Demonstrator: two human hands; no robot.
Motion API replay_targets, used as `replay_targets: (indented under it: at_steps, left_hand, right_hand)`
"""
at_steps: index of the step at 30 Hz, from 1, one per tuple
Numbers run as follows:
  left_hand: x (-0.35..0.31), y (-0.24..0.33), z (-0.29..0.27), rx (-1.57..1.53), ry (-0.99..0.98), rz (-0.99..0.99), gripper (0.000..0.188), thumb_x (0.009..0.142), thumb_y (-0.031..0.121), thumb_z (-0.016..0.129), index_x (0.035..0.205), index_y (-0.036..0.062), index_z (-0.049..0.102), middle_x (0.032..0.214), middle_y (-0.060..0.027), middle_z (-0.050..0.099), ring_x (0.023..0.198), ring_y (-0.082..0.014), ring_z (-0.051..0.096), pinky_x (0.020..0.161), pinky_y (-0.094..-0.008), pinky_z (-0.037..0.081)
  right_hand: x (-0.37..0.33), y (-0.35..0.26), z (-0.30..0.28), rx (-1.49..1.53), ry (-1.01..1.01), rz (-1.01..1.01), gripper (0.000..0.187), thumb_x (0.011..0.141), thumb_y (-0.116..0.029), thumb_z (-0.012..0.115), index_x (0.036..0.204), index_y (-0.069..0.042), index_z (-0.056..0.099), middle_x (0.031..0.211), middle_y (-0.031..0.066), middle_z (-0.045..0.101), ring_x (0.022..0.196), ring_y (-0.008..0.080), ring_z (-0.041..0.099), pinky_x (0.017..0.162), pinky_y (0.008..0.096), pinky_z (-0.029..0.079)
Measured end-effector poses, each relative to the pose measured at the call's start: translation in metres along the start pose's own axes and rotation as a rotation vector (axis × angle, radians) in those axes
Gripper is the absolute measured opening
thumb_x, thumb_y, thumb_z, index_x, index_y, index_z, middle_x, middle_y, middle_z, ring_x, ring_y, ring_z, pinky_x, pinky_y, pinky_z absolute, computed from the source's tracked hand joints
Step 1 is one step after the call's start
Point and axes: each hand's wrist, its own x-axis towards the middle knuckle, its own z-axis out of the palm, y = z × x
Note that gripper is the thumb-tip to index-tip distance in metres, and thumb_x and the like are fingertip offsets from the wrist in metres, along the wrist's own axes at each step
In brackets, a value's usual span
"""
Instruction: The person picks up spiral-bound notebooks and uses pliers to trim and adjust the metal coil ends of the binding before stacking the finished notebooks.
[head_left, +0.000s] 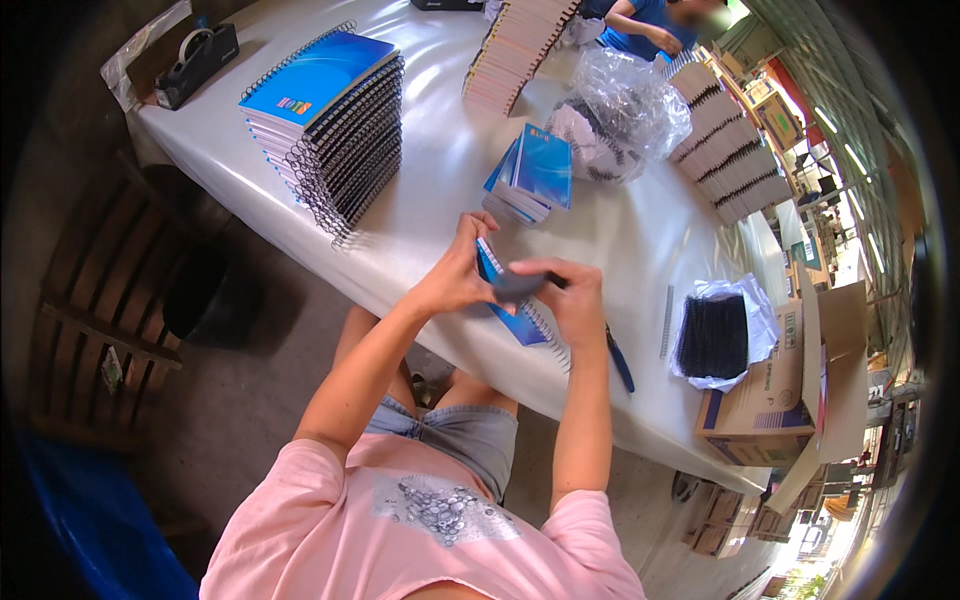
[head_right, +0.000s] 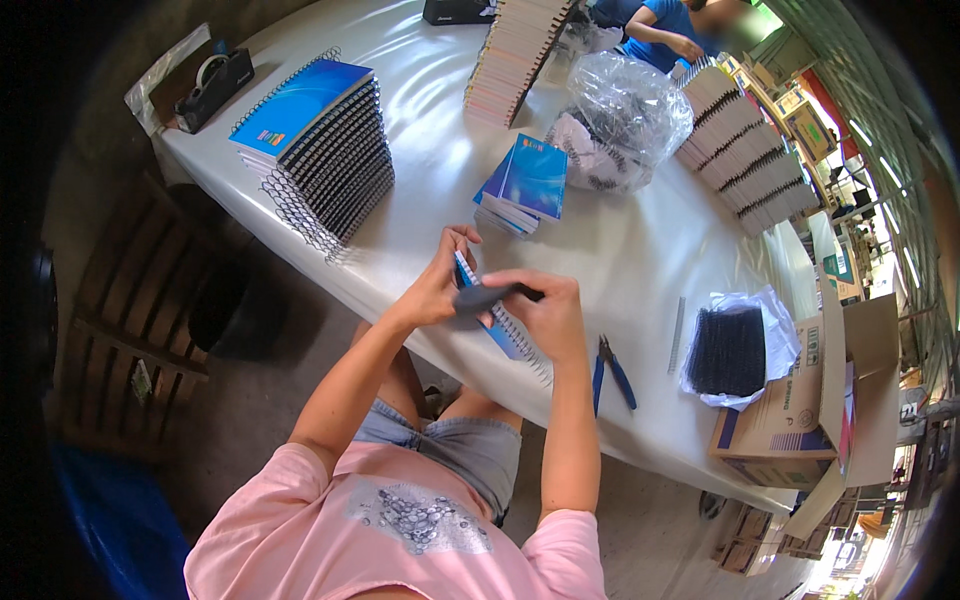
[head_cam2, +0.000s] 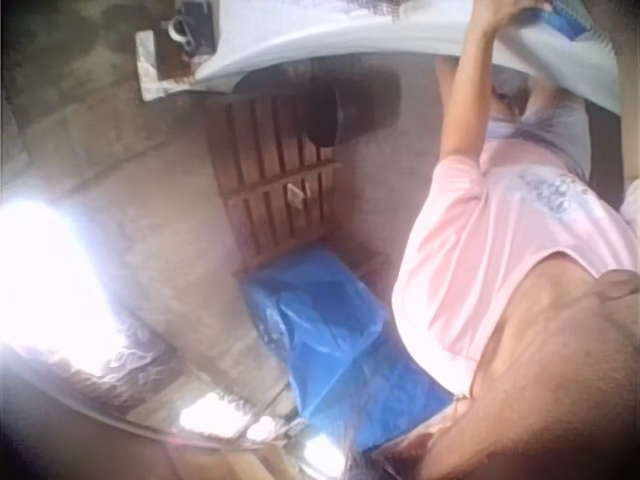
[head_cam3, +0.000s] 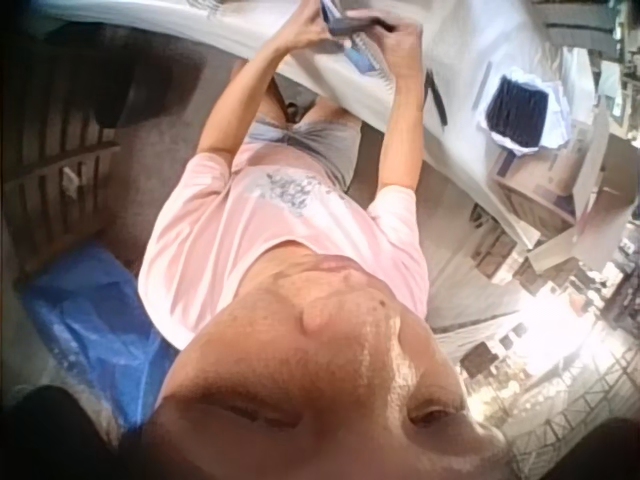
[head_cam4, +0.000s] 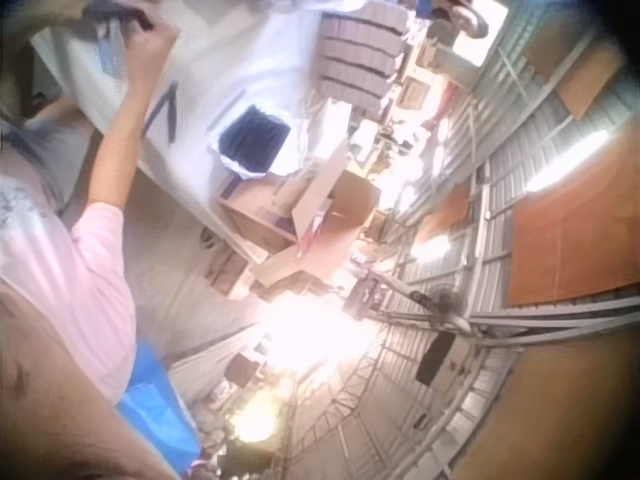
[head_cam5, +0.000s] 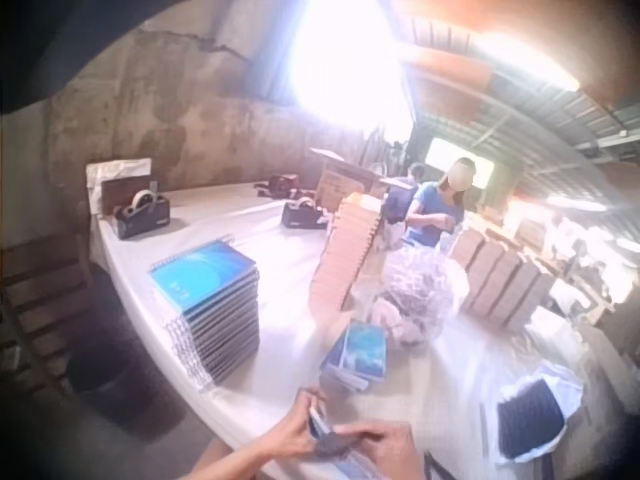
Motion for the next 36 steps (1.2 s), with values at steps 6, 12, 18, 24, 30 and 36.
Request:
replay_targets:
  at_steps: [6,12,18,24,30,36]
  left_hand:
    - [0.001,-0.005,0.000,0.034,-0.029,0.032,0.096,0.043,0.040,0.092,0.104,0.0043,0.027,0.112,-0.0154,0.034,0.107,-0.0252,0.037,0.094,-0.0319,0.031]
    - [-0.001,-0.002,0.001,-0.023,0.028,0.041,0.067,0.068,0.032,0.082,0.103,0.0049,0.032,0.109,-0.0123,0.039,0.101,-0.0203,0.041,0.089,-0.0295,0.035]
    - [-0.007,0.016,0.000,-0.418,0.142,-0.207,0.039,0.081,0.010,0.070,0.114,0.0069,0.048,0.085,-0.0008,0.056,0.081,-0.0082,0.051,0.076,-0.0225,0.042]
    - [-0.013,0.044,0.021,-0.259,0.398,-0.065,0.071,0.074,0.001,0.074,0.136,0.0059,0.038,0.082,-0.0067,0.065,0.075,-0.0113,0.060,0.071,-0.0251,0.048]
    - [-0.014,0.061,0.020,0.170,0.470,0.298,0.078,0.071,-0.003,0.075,0.137,0.0006,0.034,0.080,-0.0095,0.066,0.076,-0.0147,0.062,0.069,-0.0267,0.051]
    - [-0.012,0.069,0.014,0.196,0.502,0.433,0.078,0.069,-0.010,0.073,0.136,-0.0006,0.034,0.084,-0.0114,0.066,0.077,-0.0166,0.062,0.069,-0.0285,0.052]
  right_hand:
    - [0.007,0.001,0.004,0.042,0.113,0.151,0.020,0.073,0.000,0.060,0.090,0.001,0.071,0.074,0.0035,0.068,0.067,0.0077,0.057,0.062,0.0232,0.046]
    - [0.004,0.004,-0.031,-0.362,0.269,0.333,0.031,0.071,-0.003,0.064,0.101,-0.002,0.068,0.083,0.0101,0.068,0.074,0.0125,0.061,0.069,0.0244,0.047]
    - [-0.088,0.035,-0.072,-0.823,0.437,0.396,0.064,0.075,-0.023,0.070,0.133,-0.014,0.046,0.135,0.0167,0.044,0.123,0.0336,0.043,0.100,0.0426,0.036]
    - [-0.150,0.060,-0.020,-1.188,0.517,0.493,0.048,0.091,-0.032,0.051,0.136,-0.016,0.042,0.130,0.0138,0.045,0.120,0.0335,0.040,0.101,0.0480,0.029]
    - [-0.104,-0.029,0.016,-0.254,0.594,0.083,0.039,0.091,-0.025,0.054,0.129,-0.016,0.052,0.117,0.0121,0.050,0.108,0.0289,0.045,0.093,0.0424,0.033]
    - [-0.077,-0.063,0.041,-0.599,0.406,-0.119,0.036,0.085,-0.025,0.063,0.121,-0.019,0.060,0.115,0.0114,0.051,0.105,0.0305,0.046,0.095,0.0421,0.029]
